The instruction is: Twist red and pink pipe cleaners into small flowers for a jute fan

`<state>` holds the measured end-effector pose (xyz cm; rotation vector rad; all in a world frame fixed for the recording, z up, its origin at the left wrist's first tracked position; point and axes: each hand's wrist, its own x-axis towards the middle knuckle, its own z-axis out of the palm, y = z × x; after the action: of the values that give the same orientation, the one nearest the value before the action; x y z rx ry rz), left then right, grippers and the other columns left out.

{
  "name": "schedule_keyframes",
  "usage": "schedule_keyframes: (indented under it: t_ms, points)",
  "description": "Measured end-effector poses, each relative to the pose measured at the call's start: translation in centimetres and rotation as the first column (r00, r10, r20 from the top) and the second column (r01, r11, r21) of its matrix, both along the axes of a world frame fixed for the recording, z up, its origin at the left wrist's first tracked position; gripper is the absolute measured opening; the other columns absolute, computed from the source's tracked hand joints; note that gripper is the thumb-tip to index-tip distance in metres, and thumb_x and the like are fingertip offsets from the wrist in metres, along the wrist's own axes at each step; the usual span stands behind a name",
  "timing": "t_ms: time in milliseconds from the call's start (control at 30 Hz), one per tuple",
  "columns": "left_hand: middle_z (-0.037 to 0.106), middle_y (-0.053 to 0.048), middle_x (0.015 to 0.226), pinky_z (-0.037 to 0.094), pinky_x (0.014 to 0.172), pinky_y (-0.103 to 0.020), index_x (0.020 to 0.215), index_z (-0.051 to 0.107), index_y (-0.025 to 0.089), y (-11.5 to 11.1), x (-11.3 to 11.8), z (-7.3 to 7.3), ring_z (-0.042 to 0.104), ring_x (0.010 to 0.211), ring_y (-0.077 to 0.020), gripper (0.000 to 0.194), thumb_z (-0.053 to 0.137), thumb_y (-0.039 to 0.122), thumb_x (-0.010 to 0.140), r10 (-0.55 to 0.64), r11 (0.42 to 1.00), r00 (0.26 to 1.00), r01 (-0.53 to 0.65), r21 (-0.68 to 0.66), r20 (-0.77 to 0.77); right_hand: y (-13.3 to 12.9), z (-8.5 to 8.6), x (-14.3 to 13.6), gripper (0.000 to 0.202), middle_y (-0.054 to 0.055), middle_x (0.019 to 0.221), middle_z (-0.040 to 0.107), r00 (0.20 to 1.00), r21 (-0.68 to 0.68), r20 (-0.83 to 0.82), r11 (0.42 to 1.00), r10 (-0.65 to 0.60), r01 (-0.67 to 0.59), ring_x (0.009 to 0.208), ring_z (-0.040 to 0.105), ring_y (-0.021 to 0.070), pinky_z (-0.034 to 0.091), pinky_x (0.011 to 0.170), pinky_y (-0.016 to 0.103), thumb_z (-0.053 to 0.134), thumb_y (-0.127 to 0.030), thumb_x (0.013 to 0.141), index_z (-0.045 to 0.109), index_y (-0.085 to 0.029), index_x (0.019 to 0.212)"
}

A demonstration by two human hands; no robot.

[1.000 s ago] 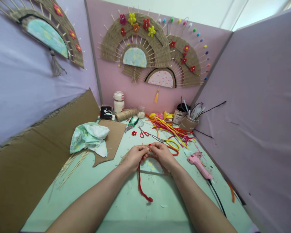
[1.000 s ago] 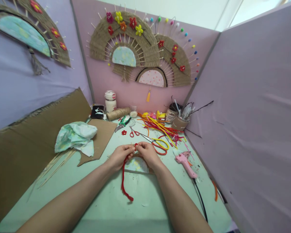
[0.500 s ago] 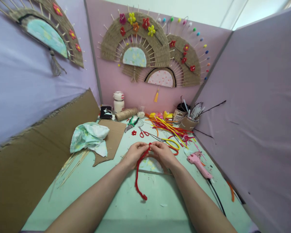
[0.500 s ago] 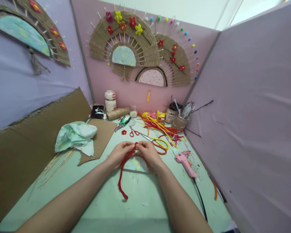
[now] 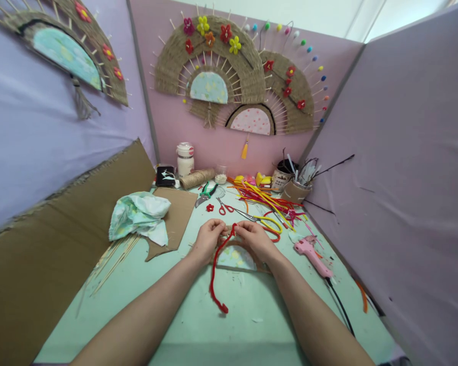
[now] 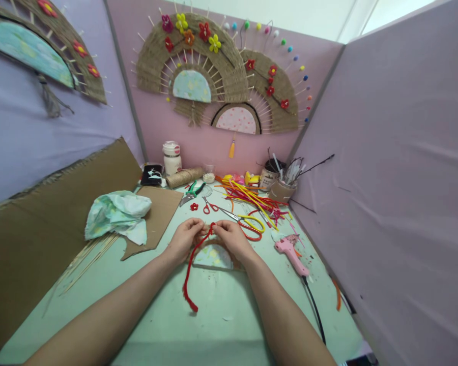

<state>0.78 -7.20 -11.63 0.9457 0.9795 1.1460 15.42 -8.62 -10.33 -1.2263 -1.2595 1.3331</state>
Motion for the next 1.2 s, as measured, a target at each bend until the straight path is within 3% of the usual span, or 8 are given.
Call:
schedule_keyframes:
  t_ms: [100,233,367,533,667,900,1067,1200]
  points:
    - [0.053,0.003,0.061,0.035,0.047,-0.018,0.069,0.052,0.016,0.3,-0.2,-0.1,0.047,0.051,-0.0072,0.027,0.063,0.04,0.069,0.036,0.999,0.999,-0.036,0.003,-0.013,0.0,0.2,0.0,0.027,-0.005,0.055,0.045,1.0,0.008,0.012,1.0,0.008,-0.008,0.049,0.034,0.0065,0.026,0.047,0.022,0.065,-0.04,0.069,0.056,-0.015,0.069]
    - [0.052,0.002,0.056,0.034,0.044,-0.018,0.064,0.052,0.014,0.4,-0.1,-0.4,0.045,0.046,-0.0065,0.035,0.056,0.047,0.076,-0.077,0.997,0.996,0.077,-0.002,-0.053,0.0,0.3,0.0,0.028,-0.006,0.053,0.042,0.999,0.004,-0.001,0.999,0.036,-0.036,0.047,0.031,0.0061,0.021,0.046,0.022,0.063,-0.042,0.071,0.057,-0.014,0.072]
    - [0.059,0.0,0.066,0.042,0.053,-0.019,0.078,0.056,0.014,0.0,0.1,-0.1,0.054,0.056,-0.008,0.024,0.067,0.034,0.071,-0.106,0.993,0.991,0.11,-0.048,0.079,-0.1,0.3,-0.1,0.029,-0.005,0.055,0.044,0.999,0.002,-0.007,0.999,0.035,-0.035,0.049,0.033,0.0065,0.023,0.047,0.022,0.064,-0.043,0.07,0.057,-0.015,0.072]
    - [0.062,-0.002,0.07,0.045,0.055,-0.019,0.083,0.055,0.014,-0.3,-0.1,0.6,0.056,0.055,-0.0074,0.028,0.074,0.023,0.064,-0.204,0.967,0.965,0.225,-0.117,0.167,-0.1,0.4,-0.2,0.029,-0.005,0.056,0.045,1.0,0.007,-0.002,1.0,0.019,-0.019,0.052,0.037,0.0077,0.029,0.048,0.022,0.064,-0.044,0.07,0.057,-0.015,0.071]
    - [0.063,-0.001,0.071,0.045,0.055,-0.02,0.086,0.054,0.015,-0.4,-0.1,0.7,0.057,0.054,-0.008,0.033,0.074,0.021,0.061,-0.173,0.98,0.979,0.182,-0.085,0.104,-0.1,0.6,-0.2,0.029,-0.005,0.053,0.045,1.0,0.017,0.016,1.0,0.006,-0.006,0.049,0.035,0.0072,0.027,0.047,0.021,0.062,-0.044,0.071,0.057,-0.015,0.07]
    - [0.064,0.0,0.068,0.045,0.058,-0.022,0.086,0.053,0.017,-0.3,0.1,0.1,0.059,0.06,-0.0111,0.029,0.069,0.025,0.064,-0.074,0.986,0.988,0.093,0.138,-0.136,-0.1,0.4,-0.1,0.024,-0.005,0.055,0.048,0.999,0.042,0.037,0.999,0.01,-0.011,0.05,0.037,0.0075,0.028,0.048,0.021,0.064,-0.038,0.07,0.059,-0.015,0.075]
    - [0.061,0.003,0.06,0.041,0.051,-0.021,0.087,0.05,0.017,-0.5,0.0,0.6,0.055,0.05,-0.0099,0.031,0.068,0.017,0.061,-0.157,0.986,0.976,0.164,0.032,-0.15,0.3,-0.7,0.1,0.025,-0.003,0.06,0.051,0.999,0.043,0.032,0.999,0.031,-0.033,0.055,0.042,0.0092,0.034,0.053,0.022,0.063,-0.039,0.071,0.057,-0.015,0.073]
    - [0.056,0.006,0.053,0.037,0.045,-0.019,0.085,0.05,0.016,-0.4,0.0,0.8,0.048,0.043,-0.0078,0.029,0.066,0.017,0.06,-0.142,0.989,0.982,0.146,0.024,-0.125,0.5,-1.1,0.2,0.024,-0.004,0.059,0.047,0.994,0.065,0.106,0.997,0.041,-0.048,0.054,0.04,0.0088,0.032,0.051,0.021,0.059,-0.039,0.075,0.055,-0.016,0.072]
